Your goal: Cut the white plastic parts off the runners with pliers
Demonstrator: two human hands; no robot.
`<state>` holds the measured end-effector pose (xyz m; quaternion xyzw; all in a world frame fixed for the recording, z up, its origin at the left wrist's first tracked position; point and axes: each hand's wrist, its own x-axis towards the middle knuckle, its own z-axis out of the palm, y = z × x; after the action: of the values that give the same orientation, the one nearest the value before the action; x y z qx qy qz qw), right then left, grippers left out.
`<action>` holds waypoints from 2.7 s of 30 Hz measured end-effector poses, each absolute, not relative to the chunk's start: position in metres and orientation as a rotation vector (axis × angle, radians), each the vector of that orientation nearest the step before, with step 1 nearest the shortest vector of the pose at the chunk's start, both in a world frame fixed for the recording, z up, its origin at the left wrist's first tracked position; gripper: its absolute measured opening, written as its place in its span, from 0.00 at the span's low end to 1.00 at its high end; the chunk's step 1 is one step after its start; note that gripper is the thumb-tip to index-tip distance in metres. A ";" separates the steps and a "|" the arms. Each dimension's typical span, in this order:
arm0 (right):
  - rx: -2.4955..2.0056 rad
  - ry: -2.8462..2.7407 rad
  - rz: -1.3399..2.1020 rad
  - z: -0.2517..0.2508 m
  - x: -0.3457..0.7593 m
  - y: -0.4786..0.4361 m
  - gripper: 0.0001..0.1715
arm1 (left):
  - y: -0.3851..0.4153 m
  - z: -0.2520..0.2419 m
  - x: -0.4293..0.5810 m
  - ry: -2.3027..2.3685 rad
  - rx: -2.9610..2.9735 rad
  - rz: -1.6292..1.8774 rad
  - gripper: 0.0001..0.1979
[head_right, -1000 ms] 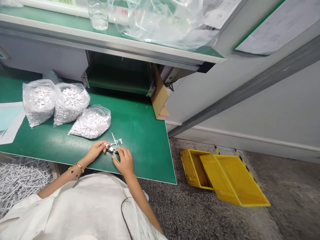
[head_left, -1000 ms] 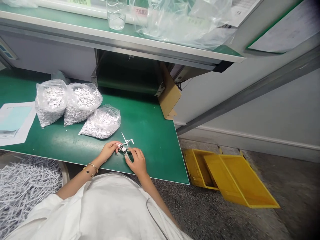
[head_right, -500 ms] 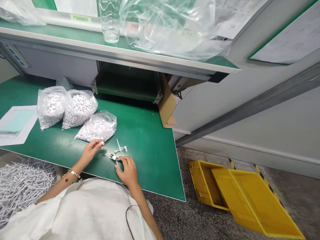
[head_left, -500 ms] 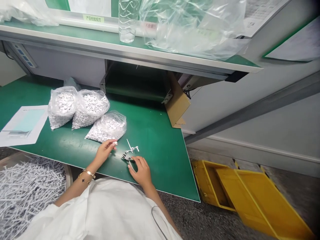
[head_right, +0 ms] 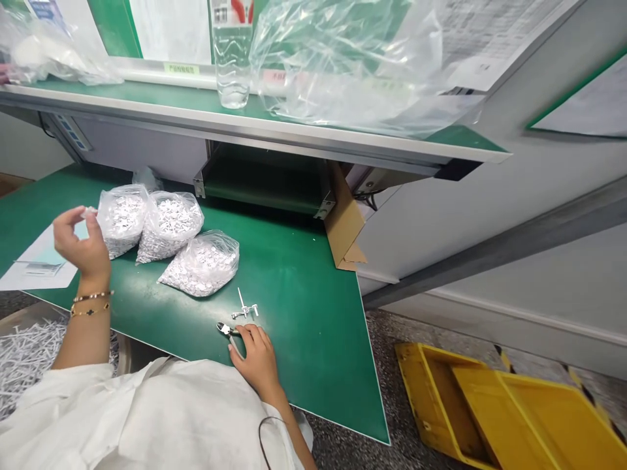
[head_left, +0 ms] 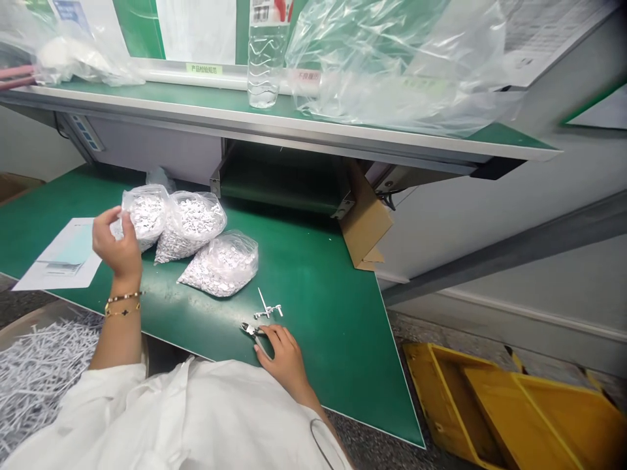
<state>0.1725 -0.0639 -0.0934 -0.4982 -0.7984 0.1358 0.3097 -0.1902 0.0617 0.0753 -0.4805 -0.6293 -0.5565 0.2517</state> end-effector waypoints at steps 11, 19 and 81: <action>-1.310 -2.029 0.488 -0.087 0.174 -0.061 0.19 | 0.057 0.018 -0.094 -1.340 -2.360 -0.888 0.11; -1.339 -2.078 0.490 -0.088 0.171 -0.063 0.20 | 0.026 -0.024 0.005 -1.267 -3.033 -0.459 0.15; -1.513 -1.720 0.455 -0.093 0.177 -0.058 0.17 | 0.005 -0.070 0.004 -2.978 -2.613 -2.308 0.16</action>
<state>0.1771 -0.0580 -0.0930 -0.5958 -0.6775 0.1792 0.3922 0.0038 0.0053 -0.0704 -0.4278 -0.4876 -0.3779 -0.6606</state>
